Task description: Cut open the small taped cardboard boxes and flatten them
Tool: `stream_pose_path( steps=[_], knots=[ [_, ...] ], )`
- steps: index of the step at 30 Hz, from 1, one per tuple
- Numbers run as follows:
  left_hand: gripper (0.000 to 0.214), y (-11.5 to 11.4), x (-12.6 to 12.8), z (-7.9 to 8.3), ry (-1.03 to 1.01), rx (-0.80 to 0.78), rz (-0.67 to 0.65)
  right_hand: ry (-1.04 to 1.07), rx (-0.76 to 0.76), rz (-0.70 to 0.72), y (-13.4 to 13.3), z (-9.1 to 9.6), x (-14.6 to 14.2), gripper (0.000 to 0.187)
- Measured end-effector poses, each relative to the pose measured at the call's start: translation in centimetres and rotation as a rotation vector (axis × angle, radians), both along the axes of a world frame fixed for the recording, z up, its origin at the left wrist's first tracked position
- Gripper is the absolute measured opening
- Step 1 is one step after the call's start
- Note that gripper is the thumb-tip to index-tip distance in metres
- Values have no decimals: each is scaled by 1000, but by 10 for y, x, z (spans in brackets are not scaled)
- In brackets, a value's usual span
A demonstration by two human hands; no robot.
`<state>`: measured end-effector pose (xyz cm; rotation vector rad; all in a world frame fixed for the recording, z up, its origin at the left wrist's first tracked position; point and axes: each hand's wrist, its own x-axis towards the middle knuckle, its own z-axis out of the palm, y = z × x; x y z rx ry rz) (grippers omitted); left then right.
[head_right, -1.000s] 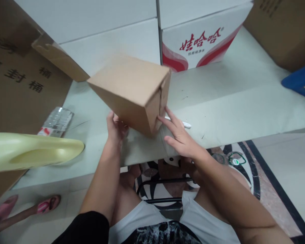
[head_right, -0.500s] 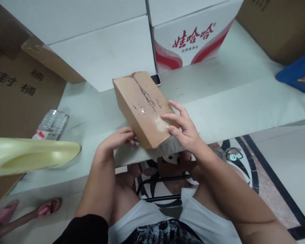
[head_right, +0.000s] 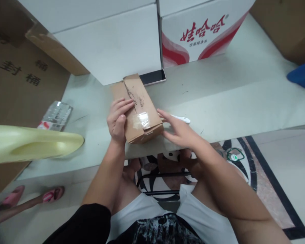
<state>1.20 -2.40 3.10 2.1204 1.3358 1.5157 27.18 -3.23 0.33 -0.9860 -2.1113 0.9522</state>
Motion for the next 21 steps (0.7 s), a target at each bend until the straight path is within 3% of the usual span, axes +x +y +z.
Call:
stream_pose_path(
  steps=[5, 8, 11, 13, 16, 21],
  knots=[
    [51, 1, -1, -6, -40, 35, 19, -399, 20, -346, 25, -4, 27, 44],
    [51, 2, 0, -6, -42, 29, 34, -578, -23, -385, 32, -10, 31, 31],
    [54, 3, 3, -5, -40, 19, 61, -610, -78, -476, 36, -10, 28, 19],
    [56, 3, 4, -6, -47, 23, 69, -516, -121, -555, 36, -5, 27, 22],
    [57, 2, 7, -7, -56, 23, 74, -167, -112, -593, 29, 12, 27, 38],
    [58, -1, 18, -11, -42, 37, 128, 377, -83, -365, -10, 51, 29, 47]
  ],
)
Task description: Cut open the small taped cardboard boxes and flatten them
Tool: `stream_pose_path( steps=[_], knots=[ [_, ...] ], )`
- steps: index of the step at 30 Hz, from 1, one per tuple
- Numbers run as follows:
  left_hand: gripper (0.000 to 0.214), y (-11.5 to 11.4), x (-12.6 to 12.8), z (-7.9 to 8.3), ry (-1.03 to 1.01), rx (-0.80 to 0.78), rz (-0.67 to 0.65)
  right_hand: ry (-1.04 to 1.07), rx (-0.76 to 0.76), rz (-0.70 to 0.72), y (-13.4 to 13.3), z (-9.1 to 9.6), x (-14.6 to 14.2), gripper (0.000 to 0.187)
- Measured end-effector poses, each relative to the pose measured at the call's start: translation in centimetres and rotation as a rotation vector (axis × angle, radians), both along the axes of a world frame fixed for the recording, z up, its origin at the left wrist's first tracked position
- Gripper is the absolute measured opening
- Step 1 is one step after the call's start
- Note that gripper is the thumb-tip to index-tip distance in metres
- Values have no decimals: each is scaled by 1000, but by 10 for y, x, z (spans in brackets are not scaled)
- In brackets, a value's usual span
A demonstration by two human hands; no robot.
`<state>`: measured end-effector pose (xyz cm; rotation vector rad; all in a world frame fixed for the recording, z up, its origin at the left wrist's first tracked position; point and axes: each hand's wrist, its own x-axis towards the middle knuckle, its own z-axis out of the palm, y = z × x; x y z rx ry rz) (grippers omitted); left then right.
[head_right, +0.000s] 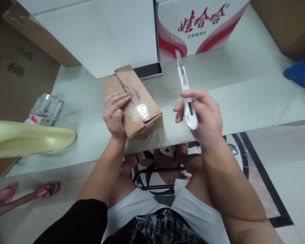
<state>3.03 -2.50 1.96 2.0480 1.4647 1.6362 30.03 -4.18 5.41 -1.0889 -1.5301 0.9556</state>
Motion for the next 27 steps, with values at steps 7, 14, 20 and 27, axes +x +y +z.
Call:
stream_pose_path(
  steps=[7, 14, 20, 27],
  knots=[
    [55, -5, 9, -1, 29, 50, 43, 58, 79, 38, -34, 20, -21, 36],
    [55, -7, 10, 0, 41, 33, 47, -212, 237, -56, -43, 31, -44, 15],
    [52, -8, 11, 0, 49, 15, 49, -346, 276, 8, -43, 38, -48, 23],
    [52, -7, 10, -2, 87, 8, 93, -397, 298, -3, -45, 40, -45, 23]
  ],
)
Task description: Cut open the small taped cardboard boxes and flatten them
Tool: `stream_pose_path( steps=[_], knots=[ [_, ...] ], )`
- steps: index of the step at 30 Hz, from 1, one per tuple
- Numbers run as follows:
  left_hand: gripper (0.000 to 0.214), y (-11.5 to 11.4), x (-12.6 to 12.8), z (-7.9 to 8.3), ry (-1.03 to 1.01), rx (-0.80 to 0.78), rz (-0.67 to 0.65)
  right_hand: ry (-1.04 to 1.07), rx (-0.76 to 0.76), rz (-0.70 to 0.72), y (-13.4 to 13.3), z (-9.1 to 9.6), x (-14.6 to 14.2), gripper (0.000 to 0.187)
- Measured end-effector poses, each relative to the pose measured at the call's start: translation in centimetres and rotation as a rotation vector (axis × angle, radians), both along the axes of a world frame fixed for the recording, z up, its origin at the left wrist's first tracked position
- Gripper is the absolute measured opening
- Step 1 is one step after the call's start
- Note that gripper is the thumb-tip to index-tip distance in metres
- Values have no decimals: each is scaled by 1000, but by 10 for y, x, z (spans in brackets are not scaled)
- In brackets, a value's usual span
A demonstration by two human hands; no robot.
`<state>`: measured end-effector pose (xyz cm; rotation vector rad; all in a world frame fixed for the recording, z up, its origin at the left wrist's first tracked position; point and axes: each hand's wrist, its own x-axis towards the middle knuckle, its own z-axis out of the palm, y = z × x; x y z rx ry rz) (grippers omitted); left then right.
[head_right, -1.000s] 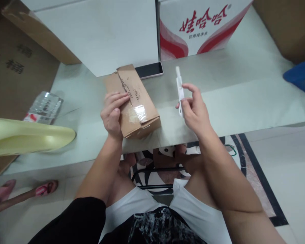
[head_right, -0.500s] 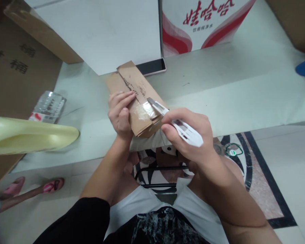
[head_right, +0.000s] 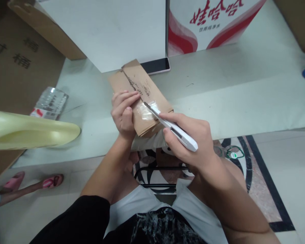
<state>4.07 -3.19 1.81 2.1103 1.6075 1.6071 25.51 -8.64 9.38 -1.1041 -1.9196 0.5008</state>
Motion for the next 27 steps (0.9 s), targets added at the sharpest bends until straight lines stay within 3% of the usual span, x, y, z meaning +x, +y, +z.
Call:
stream_pose_path(
  steps=[8, 14, 21, 27],
  knots=[
    [46, 0, 2, 2, -63, 44, -40, -21, -37, 57, 1, -7, -8, 25],
    [45, 0, 2, 4, -79, 60, -55, -65, 55, 70, -3, 7, 0, 22],
    [47, 2, 2, 3, -81, 46, -44, -118, 43, 106, 0, 4, 0, 27],
    [48, 2, 2, 3, -81, 62, -45, -151, 47, 101, -7, 17, 6, 25]
  ],
)
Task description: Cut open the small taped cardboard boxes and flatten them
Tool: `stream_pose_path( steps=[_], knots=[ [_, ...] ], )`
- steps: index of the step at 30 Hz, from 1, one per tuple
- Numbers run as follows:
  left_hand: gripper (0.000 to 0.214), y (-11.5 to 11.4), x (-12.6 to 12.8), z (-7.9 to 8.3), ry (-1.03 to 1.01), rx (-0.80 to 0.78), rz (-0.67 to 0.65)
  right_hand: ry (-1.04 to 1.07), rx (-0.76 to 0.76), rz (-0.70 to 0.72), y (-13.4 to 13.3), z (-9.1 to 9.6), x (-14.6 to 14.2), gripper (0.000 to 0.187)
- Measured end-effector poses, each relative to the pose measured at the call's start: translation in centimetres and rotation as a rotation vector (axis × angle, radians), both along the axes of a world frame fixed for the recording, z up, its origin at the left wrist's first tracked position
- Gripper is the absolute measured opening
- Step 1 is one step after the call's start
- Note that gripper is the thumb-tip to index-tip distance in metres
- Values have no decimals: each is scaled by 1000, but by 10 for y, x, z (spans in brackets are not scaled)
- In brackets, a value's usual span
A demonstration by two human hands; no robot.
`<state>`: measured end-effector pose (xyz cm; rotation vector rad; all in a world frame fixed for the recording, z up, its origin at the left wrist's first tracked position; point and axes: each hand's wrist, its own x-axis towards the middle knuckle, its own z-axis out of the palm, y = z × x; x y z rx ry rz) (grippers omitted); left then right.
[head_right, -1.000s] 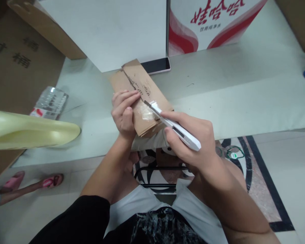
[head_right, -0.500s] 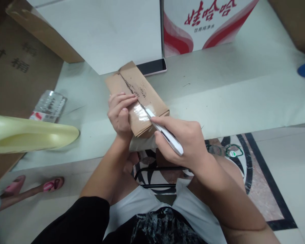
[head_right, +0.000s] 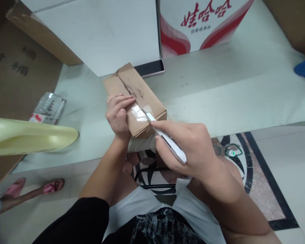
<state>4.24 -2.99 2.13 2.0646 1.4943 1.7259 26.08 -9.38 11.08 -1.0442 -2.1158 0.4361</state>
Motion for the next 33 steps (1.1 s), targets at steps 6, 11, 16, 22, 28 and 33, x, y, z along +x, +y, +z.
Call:
stream_pose_path(
  steps=[6, 11, 16, 22, 28, 33],
  knots=[
    [49, 1, -1, -1, 1, -3, -6, -25, -9, 1, 3, -9, -3, 26],
    [51, 1, -1, -1, 16, -16, 17, -18, -3, -15, -3, -1, 1, 25],
    [48, 1, -1, -2, 1, -32, -8, -21, -14, -6, -2, 0, -2, 25],
    [47, 1, 1, 0, -32, -10, -30, -124, -1, 24, -9, 7, 3, 28],
    [43, 1, 2, 1, -49, 32, -29, -133, -23, 12, -11, 8, 0, 31],
    [46, 2, 2, 0, -27, 9, -42, -97, -108, -8, -10, 10, 3, 32]
  ],
)
